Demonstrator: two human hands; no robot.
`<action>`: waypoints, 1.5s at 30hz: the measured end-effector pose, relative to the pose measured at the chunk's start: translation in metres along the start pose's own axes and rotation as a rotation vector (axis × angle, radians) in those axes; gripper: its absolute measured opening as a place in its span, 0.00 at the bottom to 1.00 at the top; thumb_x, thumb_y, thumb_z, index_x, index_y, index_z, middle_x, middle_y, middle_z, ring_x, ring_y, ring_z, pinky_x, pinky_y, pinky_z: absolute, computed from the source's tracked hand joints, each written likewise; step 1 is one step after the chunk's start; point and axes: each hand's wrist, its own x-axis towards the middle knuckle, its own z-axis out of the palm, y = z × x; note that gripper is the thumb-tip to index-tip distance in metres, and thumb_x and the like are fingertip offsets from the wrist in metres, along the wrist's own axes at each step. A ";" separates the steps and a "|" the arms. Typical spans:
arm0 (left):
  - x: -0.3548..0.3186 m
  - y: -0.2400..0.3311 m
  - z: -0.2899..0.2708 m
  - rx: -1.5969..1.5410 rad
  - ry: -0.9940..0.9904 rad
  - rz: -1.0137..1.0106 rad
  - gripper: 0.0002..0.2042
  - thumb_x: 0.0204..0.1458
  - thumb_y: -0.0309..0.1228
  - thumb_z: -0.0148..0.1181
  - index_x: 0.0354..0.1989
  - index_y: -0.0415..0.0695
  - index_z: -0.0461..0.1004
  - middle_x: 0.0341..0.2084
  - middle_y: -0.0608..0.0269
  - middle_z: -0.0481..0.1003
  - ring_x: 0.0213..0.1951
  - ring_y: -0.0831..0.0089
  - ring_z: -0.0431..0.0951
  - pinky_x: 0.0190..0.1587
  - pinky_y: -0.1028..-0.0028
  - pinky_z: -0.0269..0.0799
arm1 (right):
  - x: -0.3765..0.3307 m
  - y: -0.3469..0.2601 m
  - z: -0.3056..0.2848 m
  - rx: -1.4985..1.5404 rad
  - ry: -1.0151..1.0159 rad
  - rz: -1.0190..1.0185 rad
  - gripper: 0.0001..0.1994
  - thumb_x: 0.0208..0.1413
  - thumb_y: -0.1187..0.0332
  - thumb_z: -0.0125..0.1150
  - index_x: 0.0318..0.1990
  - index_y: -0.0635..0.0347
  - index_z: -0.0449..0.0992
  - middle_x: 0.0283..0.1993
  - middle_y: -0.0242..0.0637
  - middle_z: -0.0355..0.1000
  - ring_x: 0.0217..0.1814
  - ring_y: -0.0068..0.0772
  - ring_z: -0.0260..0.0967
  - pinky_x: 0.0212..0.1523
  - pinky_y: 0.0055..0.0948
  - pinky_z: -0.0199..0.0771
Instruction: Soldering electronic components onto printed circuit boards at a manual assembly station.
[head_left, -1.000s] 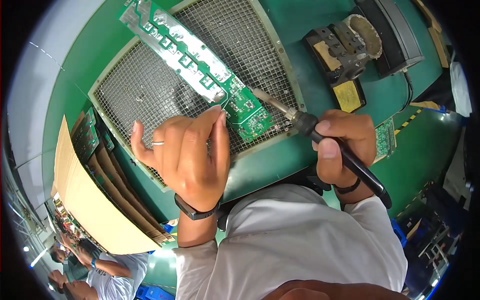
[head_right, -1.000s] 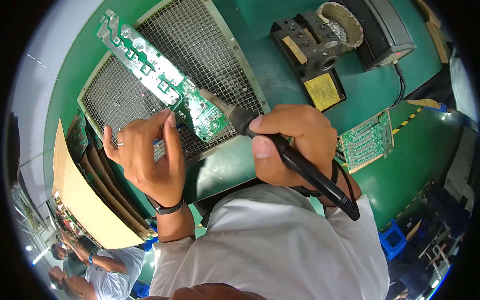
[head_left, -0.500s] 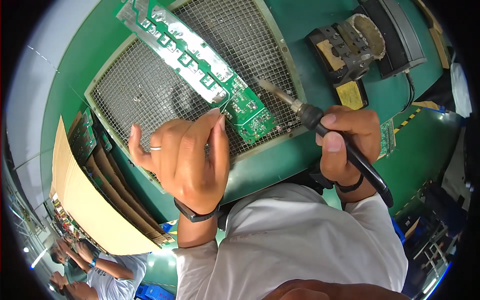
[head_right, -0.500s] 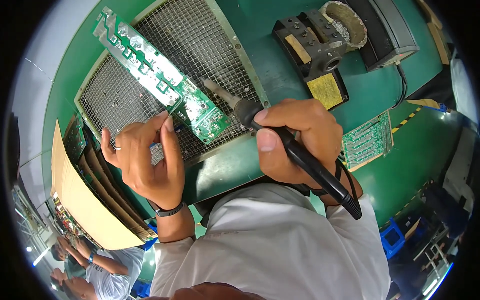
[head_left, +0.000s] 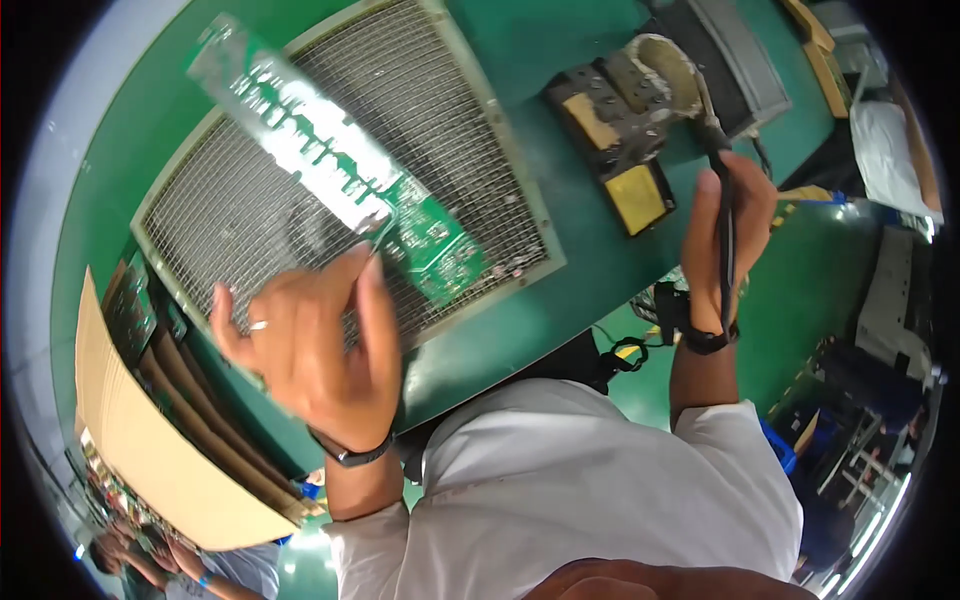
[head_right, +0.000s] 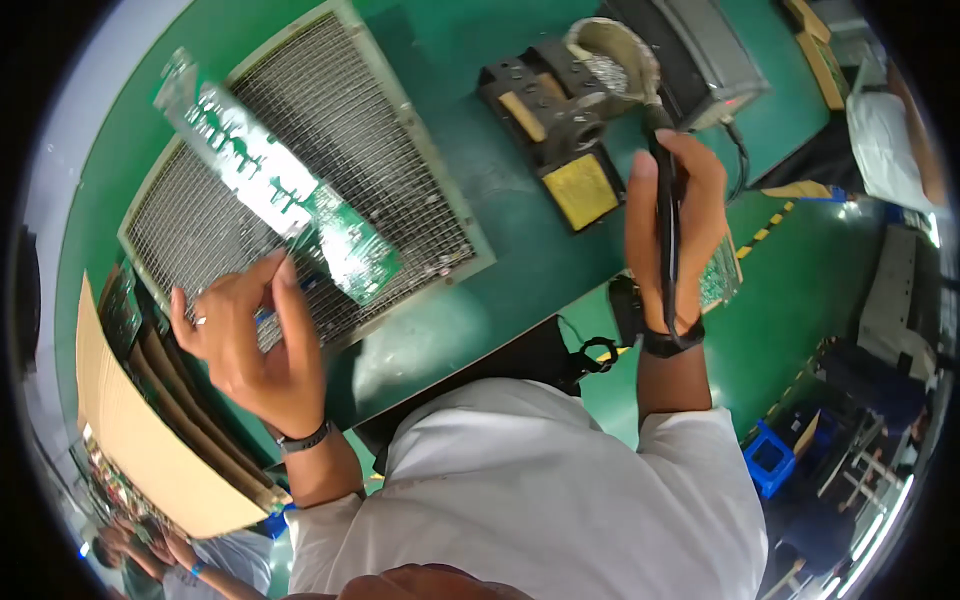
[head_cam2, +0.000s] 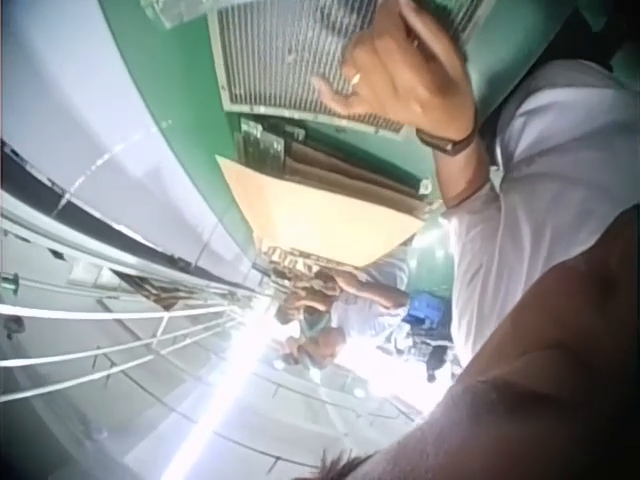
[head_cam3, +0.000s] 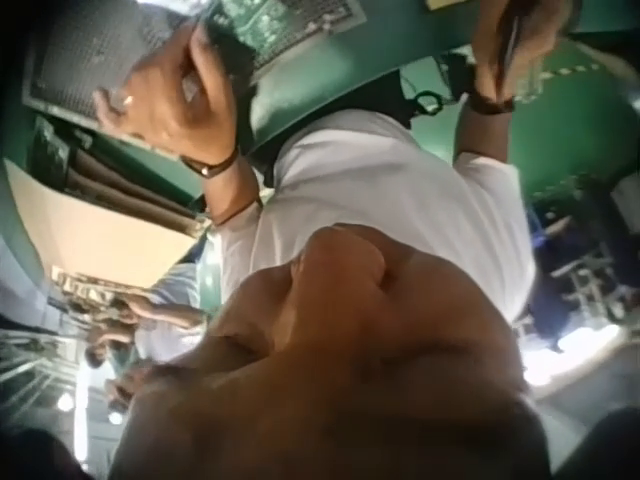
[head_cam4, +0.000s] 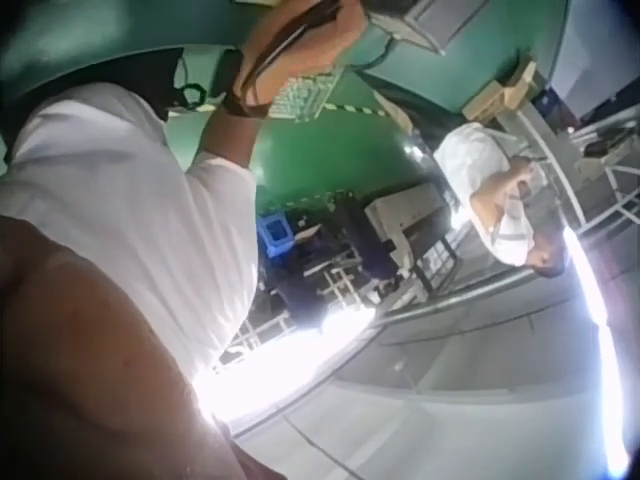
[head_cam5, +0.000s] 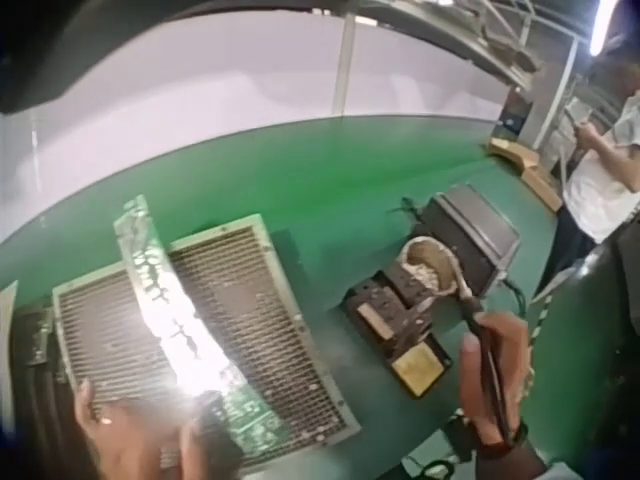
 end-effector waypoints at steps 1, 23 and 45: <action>0.000 -0.002 0.000 0.020 -0.001 -0.010 0.05 0.48 0.22 0.66 0.32 0.45 0.80 0.26 0.69 0.79 0.30 0.74 0.77 0.66 0.61 0.54 | 0.004 -0.002 -0.001 -0.136 -0.071 0.019 0.15 0.62 0.66 0.61 0.50 0.65 0.67 0.31 0.37 0.70 0.28 0.21 0.65 0.29 0.20 0.65; -0.007 -0.014 0.015 -0.112 0.032 0.013 0.05 0.45 0.29 0.70 0.30 0.49 0.80 0.22 0.71 0.71 0.29 0.74 0.73 0.67 0.59 0.48 | -0.015 -0.099 0.044 0.311 -0.496 -0.160 0.11 0.56 0.66 0.64 0.39 0.64 0.71 0.27 0.36 0.72 0.22 0.32 0.69 0.25 0.28 0.71; -0.008 -0.013 0.017 -0.139 0.039 0.013 0.05 0.45 0.28 0.70 0.29 0.49 0.80 0.21 0.72 0.71 0.29 0.75 0.73 0.67 0.57 0.48 | -0.009 -0.112 0.043 0.242 -0.519 -0.235 0.10 0.50 0.71 0.67 0.38 0.64 0.73 0.28 0.38 0.76 0.19 0.36 0.72 0.23 0.32 0.73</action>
